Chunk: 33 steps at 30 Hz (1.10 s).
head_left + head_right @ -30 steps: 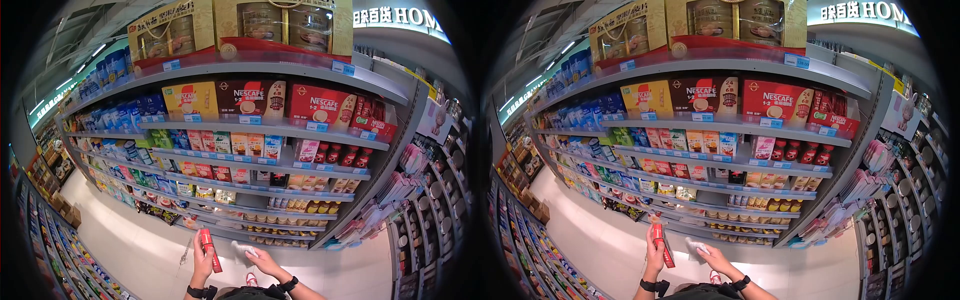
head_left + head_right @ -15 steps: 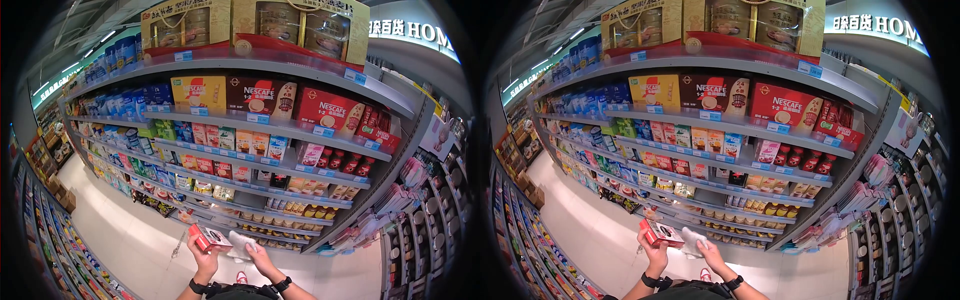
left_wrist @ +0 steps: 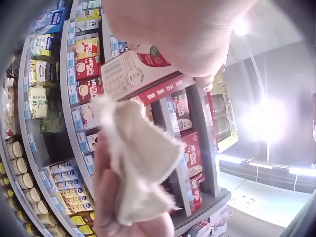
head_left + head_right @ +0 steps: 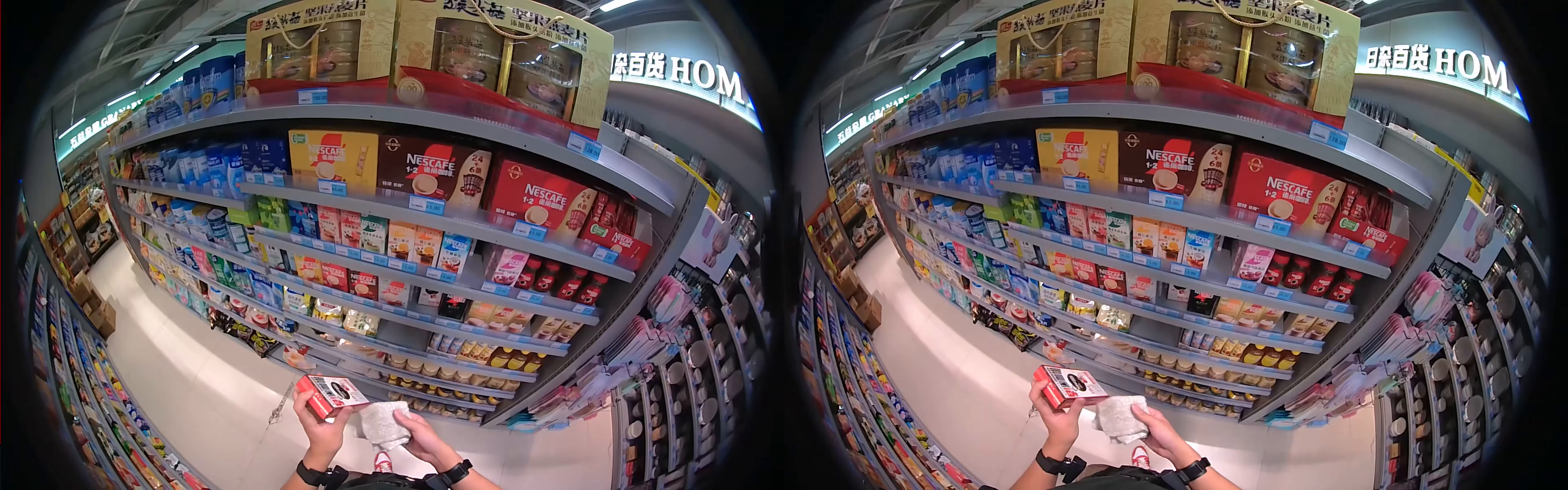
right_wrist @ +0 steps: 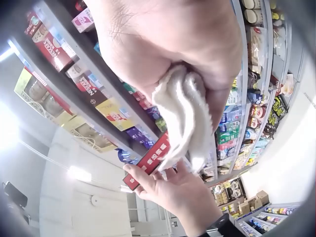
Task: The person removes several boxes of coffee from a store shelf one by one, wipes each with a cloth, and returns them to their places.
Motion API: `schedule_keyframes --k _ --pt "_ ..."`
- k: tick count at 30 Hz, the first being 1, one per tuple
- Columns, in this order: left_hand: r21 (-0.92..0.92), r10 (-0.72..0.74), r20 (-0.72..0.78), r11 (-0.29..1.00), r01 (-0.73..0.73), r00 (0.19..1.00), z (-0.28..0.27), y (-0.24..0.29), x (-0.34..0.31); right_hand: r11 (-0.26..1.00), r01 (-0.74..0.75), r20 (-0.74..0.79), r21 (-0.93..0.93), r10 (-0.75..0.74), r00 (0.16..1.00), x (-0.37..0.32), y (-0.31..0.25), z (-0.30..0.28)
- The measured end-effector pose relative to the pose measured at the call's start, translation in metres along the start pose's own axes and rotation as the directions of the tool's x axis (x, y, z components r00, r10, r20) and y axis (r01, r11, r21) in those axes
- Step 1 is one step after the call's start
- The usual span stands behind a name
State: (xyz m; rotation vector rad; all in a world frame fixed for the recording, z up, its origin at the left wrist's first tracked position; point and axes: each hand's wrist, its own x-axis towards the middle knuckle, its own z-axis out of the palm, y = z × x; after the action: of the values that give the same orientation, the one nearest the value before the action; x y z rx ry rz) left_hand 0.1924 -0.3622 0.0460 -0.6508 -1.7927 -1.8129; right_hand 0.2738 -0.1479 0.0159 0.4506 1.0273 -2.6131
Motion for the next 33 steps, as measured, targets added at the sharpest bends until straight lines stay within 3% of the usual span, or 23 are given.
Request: schedule_keyframes --k 3,5,7,9,11,13,15,16,17,19,21,25,27,28,29,31,33 --pt "-0.07 -0.03 0.055 0.997 0.034 0.998 0.005 0.017 -0.002 0.993 0.09 -0.106 0.074 -0.082 0.991 0.009 0.007 -0.009" --pt "-0.38 -0.165 0.122 0.903 0.2 0.979 0.014 0.036 0.0 0.987 0.098 -0.186 0.128 -0.074 0.98 0.008 0.006 -0.006" --pt "-0.44 -0.22 0.202 0.85 0.289 0.954 0.022 0.041 0.0 0.992 0.051 -0.131 0.12 -0.035 0.991 0.006 0.002 -0.005" --pt "-0.334 -0.194 0.301 0.895 0.294 0.933 0.024 0.043 0.003 0.978 0.016 0.037 0.209 -0.024 0.999 0.002 -0.004 0.001" --pt "-0.383 -0.268 0.28 0.85 0.363 0.922 0.027 0.055 0.006 0.984 0.038 -0.008 0.176 -0.037 0.999 -0.003 -0.011 0.012" --pt "-0.43 -0.341 0.267 0.795 0.428 0.902 0.026 0.058 0.01 0.966 0.256 -0.12 -0.029 -0.257 0.959 0.001 -0.011 0.01" --pt "-0.096 -0.39 0.439 0.875 0.474 0.809 0.017 0.05 0.013 0.954 0.3 -0.175 -0.01 -0.297 0.939 0.008 -0.012 0.002" --pt "-0.111 -0.404 0.337 0.88 0.462 0.85 0.024 0.055 0.012 0.884 0.433 -0.174 -0.179 -0.461 0.87 0.014 -0.013 -0.003" --pt "-0.112 -0.405 0.338 0.879 0.464 0.849 0.025 0.054 0.01 0.769 0.54 -0.143 -0.342 -0.611 0.779 0.017 -0.012 -0.009" --pt "-0.064 -0.423 0.389 0.874 0.482 0.819 0.025 0.05 0.006 0.733 0.569 -0.143 -0.374 -0.652 0.745 0.015 -0.016 -0.011" --pt "0.002 -0.419 0.415 0.888 0.46 0.807 0.022 0.049 0.008 0.475 0.515 -0.096 -0.713 -0.795 0.6 0.013 -0.023 -0.015" --pt "0.166 -0.403 0.419 0.915 0.368 0.814 0.024 0.062 0.019 0.371 0.529 -0.024 -0.763 -0.834 0.551 0.0 -0.037 -0.002" --pt "0.129 -0.401 0.402 0.915 0.383 0.823 0.024 0.055 0.018 0.454 0.579 -0.181 -0.677 -0.865 0.467 0.005 -0.039 -0.006" --pt "0.091 -0.398 0.385 0.914 0.395 0.833 0.025 0.051 0.018 0.364 0.562 -0.157 -0.743 -0.911 0.382 0.005 -0.039 -0.006" --pt "0.089 -0.397 0.382 0.915 0.394 0.835 0.026 0.049 0.018 0.36 0.562 -0.153 -0.744 -0.911 0.382 0.006 -0.038 -0.006" --pt "0.17 -0.346 0.411 0.938 0.302 0.843 0.028 0.048 0.02 0.08 0.512 0.135 -0.855 -0.919 0.369 -0.006 -0.041 0.013" --pt "0.228 -0.326 0.45 0.942 0.246 0.832 0.029 0.039 0.015 0.058 0.568 0.366 -0.821 -0.71 0.602 -0.027 -0.053 0.041"
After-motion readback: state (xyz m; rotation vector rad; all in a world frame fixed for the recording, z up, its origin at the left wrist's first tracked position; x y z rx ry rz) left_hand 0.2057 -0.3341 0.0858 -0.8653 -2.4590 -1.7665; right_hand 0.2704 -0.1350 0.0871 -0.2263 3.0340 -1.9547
